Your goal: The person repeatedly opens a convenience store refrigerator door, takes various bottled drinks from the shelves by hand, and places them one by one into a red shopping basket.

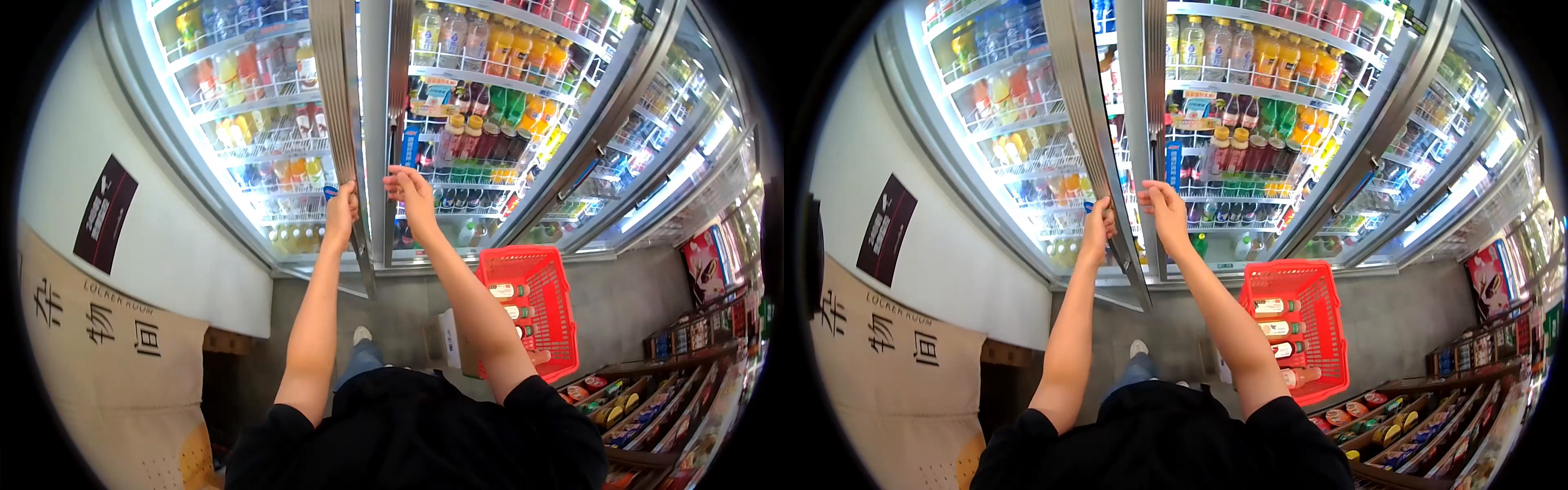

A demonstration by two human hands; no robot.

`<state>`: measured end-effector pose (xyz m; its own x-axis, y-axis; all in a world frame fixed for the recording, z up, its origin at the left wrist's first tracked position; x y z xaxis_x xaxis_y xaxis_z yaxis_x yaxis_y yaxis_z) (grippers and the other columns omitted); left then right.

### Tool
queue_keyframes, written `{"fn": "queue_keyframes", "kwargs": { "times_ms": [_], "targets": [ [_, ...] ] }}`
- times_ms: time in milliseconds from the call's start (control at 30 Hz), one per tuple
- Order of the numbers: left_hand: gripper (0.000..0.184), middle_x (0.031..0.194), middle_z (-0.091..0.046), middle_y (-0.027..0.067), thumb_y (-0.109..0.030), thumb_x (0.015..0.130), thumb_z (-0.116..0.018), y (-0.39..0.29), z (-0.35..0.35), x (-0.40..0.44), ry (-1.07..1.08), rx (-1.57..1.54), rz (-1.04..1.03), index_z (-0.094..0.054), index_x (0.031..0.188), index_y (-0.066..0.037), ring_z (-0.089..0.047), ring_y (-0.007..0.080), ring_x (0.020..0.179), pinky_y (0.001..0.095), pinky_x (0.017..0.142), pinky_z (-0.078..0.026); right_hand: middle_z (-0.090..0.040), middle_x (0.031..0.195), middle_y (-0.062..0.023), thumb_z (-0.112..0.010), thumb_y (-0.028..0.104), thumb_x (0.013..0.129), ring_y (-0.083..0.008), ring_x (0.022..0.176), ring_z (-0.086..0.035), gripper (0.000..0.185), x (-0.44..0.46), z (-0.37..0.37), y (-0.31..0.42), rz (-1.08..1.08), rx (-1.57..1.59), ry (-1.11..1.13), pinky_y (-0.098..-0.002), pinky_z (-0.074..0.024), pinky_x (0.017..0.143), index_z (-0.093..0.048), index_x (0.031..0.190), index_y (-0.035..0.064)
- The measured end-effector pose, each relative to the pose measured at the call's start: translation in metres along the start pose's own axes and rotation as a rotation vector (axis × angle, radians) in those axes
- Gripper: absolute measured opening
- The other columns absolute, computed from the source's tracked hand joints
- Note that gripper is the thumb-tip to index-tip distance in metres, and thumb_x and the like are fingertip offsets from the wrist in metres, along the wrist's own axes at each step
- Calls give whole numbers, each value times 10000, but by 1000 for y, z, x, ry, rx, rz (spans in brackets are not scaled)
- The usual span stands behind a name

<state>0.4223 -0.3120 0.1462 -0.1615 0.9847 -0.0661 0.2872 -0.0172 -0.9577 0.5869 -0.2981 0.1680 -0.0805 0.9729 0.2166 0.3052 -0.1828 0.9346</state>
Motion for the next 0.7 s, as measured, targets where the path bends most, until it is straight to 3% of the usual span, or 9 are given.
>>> {"fn": "queue_keyframes", "kwargs": {
  "times_ms": [67,133,167,200,267,333,400,467,700],
  "targets": [
    [436,526,-328,-48,-416,951,-521,2,15,-30,-52,-4,-2,-508,658,-93,-320,95,469,277,483,-283,-680,998,-82,-493,238,1010,-130,901,-628,293,-6,-8,-1,1,20,23,-261,-512,781,-618,1177,33],
    [450,536,-385,-15,-445,942,-548,-12,22,-78,-380,524,-240,-547,744,-41,-417,134,517,305,536,-374,-679,998,-80,-494,233,1008,-131,896,-628,288,-15,-13,0,-6,48,55,-261,-510,782,-618,1176,35],
    [385,598,-488,22,-373,931,-608,-15,32,-93,-492,760,-340,-568,817,-8,-490,164,594,331,607,-424,-677,998,-77,-493,227,1007,-129,892,-625,283,-18,-16,1,-19,61,63,-262,-508,783,-617,1174,35],
    [385,598,-488,22,-373,931,-608,-23,35,-105,-515,773,-334,-568,817,-8,-490,164,594,331,607,-424,-673,998,-74,-490,231,1007,-129,900,-622,285,-21,-19,0,-25,78,64,-265,-506,787,-618,1172,37],
    [261,683,-565,40,-239,917,-643,-49,27,-134,-853,606,-859,-583,805,-11,-520,158,648,324,633,-426,-671,1001,-72,-488,229,1006,-130,908,-618,286,-30,-24,5,-16,80,83,-271,-504,792,-619,1171,37],
    [169,794,-624,42,-152,935,-626,-65,21,-153,-823,593,-846,-608,921,15,-546,120,663,265,629,-445,-668,1007,-71,-484,225,1004,-133,914,-614,287,-34,-31,7,-18,84,114,-274,-502,797,-619,1169,33],
    [162,794,-628,37,-155,955,-600,-71,4,-153,-372,463,-799,-614,961,6,-566,97,677,237,624,-462,-680,1000,-86,-471,219,1008,-135,899,-620,293,-35,-38,12,-21,66,110,-283,-506,791,-612,1176,24],
    [156,793,-628,42,-146,970,-573,-71,-14,-134,-156,396,-717,-617,990,3,-582,85,693,232,627,-479,-680,1004,-91,-468,215,1008,-136,897,-617,296,-36,-42,17,-5,80,111,-287,-507,793,-608,1181,20],
    [237,804,-617,44,-239,951,-530,-83,-3,-39,-194,231,-435,-626,1001,-28,-564,98,668,229,539,-422,-674,1006,-98,-459,217,1009,-158,925,-635,297,-25,-46,32,18,27,109,-275,-505,795,-603,1181,22]
  ]
}}
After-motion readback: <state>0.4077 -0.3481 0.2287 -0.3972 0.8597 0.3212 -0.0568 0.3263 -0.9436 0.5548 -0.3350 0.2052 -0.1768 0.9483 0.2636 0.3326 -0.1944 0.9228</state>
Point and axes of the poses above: each hand's wrist, its own x-axis towards the middle knuckle, its own z-axis out of the back of the hand, y = z × x, the point moved 1 cm from there along x, towards the middle knuckle
